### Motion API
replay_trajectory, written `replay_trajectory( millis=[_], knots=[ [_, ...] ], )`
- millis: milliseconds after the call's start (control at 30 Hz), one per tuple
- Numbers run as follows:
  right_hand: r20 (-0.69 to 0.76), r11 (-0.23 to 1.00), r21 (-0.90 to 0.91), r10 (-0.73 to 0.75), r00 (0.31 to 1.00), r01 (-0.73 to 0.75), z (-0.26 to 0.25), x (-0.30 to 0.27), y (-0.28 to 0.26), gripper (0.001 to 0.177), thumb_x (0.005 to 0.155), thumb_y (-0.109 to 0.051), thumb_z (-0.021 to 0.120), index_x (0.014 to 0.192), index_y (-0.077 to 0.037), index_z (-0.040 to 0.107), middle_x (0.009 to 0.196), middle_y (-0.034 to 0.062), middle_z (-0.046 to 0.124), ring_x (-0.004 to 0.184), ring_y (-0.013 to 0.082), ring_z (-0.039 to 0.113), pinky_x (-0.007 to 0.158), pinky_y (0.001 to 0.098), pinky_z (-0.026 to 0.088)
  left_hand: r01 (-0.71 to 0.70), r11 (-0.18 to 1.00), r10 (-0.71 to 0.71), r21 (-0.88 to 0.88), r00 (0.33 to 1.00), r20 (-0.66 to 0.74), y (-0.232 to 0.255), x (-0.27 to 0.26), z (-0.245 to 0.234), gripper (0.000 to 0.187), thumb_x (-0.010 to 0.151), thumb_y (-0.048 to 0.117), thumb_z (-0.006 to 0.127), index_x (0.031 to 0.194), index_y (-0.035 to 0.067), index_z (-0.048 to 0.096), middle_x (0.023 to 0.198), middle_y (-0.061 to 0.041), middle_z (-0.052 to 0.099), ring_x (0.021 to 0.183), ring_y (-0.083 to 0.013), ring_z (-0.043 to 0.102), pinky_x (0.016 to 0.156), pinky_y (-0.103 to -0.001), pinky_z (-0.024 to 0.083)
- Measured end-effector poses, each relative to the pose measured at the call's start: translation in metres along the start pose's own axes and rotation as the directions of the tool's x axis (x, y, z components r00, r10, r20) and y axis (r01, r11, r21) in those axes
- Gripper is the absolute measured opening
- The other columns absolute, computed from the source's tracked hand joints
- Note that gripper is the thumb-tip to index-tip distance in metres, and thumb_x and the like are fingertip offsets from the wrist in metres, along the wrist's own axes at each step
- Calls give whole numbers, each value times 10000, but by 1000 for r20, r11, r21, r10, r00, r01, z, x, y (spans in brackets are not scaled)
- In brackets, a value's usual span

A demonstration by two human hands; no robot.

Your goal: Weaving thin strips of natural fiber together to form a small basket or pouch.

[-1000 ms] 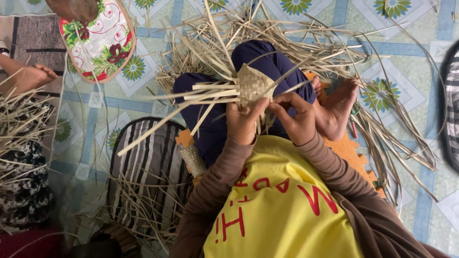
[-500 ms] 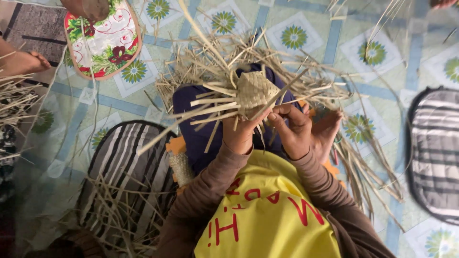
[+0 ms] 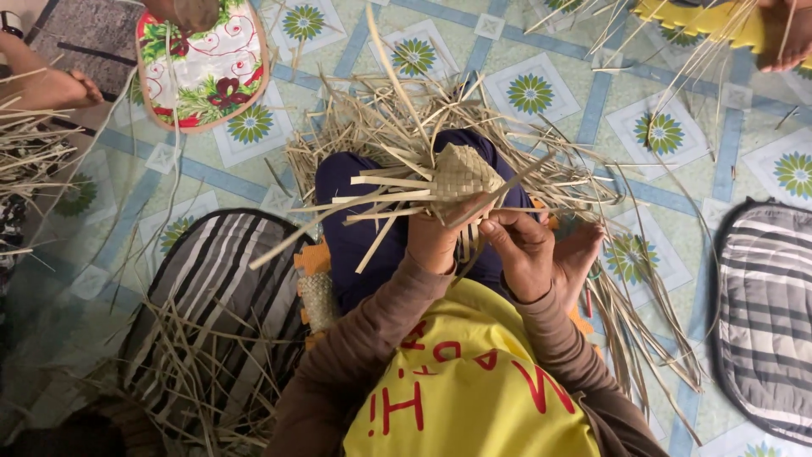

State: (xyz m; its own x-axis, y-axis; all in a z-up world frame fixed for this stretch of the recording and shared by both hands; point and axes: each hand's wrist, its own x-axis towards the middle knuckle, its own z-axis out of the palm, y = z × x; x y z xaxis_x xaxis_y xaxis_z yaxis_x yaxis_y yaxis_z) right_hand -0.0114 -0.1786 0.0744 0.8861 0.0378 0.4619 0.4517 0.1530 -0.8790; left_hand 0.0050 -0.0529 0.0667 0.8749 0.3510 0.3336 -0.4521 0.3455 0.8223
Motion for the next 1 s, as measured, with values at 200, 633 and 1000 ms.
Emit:
replay_trajectory(
  millis=[200, 633, 1000],
  knots=[
    [14, 1000, -2, 0, 1000, 0, -5, -1, 7, 40, 958, 18, 746, 935, 50, 739, 575, 46, 559, 607, 41, 457, 560, 211, 405, 13, 1000, -13, 7, 1000, -17, -3, -1, 4, 123, 737, -131, 852, 840, -113, 787, 863, -284, 750, 843, -285, 753, 720, -432, 652],
    [77, 787, -600, -123, 989, 145, -26, -11, -91, 141, 854, -100, 870, 982, -76, 816, 643, 38, 712, 518, 214, 678, 583, 309, 551, 286, 874, -151, -392, 928, 340, 33, -9, -4, 314, 969, -7, 697, 1218, -189, 641, 1346, -422, 541, 1267, -600, 495, 1180, -726, 415],
    [372, 586, -284, -662, 650, 759, -34, 52, -79, 245, 811, 262, 746, 1028, 182, 667, 916, 332, 715, 795, 496, 747, 681, 516, 605, 109, 949, -149, 295, 982, 115, 66, -27, 20, 472, 800, 240, 900, 1148, -32, 734, 1170, -224, 738, 1131, -339, 707, 1070, -606, 515]
  ],
)
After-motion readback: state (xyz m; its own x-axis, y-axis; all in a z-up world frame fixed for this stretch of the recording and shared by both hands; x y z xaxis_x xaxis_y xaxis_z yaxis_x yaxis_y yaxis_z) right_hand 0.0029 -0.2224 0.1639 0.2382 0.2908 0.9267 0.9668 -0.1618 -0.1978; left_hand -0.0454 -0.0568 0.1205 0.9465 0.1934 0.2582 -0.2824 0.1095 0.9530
